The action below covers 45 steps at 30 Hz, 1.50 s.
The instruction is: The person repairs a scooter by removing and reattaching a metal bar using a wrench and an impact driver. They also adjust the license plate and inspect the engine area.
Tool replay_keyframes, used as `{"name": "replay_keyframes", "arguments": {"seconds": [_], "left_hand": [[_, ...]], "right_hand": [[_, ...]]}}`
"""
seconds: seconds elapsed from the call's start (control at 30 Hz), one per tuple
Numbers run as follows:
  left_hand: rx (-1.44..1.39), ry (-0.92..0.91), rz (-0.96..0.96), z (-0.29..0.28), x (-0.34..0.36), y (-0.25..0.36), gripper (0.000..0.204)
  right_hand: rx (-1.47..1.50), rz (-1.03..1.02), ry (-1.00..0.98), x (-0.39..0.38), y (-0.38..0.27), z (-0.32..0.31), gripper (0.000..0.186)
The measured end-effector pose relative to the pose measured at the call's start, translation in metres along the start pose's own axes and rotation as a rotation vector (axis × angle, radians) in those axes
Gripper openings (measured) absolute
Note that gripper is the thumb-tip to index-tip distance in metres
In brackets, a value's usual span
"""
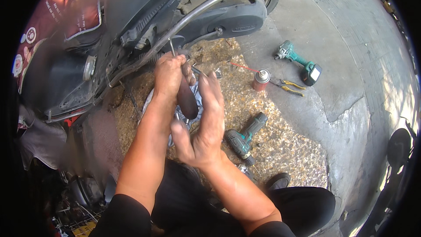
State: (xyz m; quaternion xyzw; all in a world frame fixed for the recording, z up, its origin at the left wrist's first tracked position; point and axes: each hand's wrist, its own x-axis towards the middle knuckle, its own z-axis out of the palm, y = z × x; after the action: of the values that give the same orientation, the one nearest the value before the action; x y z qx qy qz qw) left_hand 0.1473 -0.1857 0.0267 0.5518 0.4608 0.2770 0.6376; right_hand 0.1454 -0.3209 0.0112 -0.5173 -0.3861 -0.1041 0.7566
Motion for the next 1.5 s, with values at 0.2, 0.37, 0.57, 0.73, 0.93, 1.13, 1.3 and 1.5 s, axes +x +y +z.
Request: {"name": "replay_keyframes", "arguments": {"seconds": [0.2,0.37,0.57,0.73,0.93,1.13,1.3,1.5], "left_hand": [[-0.191,-0.143,0.143,-0.01,0.007,0.009,0.012],[-0.04,-0.045,0.074,-0.01,0.013,0.001,0.013],[0.037,-0.117,0.245,-0.026,0.02,-0.002,0.017],[-0.108,-0.221,0.075,-0.027,0.01,0.003,0.014],[-0.117,-0.118,-0.035,-0.019,0.011,0.0,0.016],[0.028,-0.32,0.347,-0.029,0.035,-0.006,0.017],[-0.073,-0.119,0.13,-0.019,0.033,-0.005,0.015],[0.001,-0.094,0.383,-0.015,0.032,-0.013,0.02]], "right_hand": [[-0.092,0.171,-0.203,0.016,0.014,0.034,0.062],[-0.11,-0.021,-0.131,0.015,0.001,0.019,0.064],[-0.15,0.129,-0.232,0.002,0.04,0.053,0.054],[-0.102,0.197,-0.109,-0.01,0.044,0.057,0.058],[-0.088,0.144,-0.023,-0.002,0.026,0.035,0.062],[-0.045,0.217,-0.174,-0.002,0.058,0.06,0.055],[-0.026,0.363,-0.169,0.018,0.032,0.054,0.063],[-0.148,0.168,-0.014,0.024,0.043,0.063,0.055]]}}
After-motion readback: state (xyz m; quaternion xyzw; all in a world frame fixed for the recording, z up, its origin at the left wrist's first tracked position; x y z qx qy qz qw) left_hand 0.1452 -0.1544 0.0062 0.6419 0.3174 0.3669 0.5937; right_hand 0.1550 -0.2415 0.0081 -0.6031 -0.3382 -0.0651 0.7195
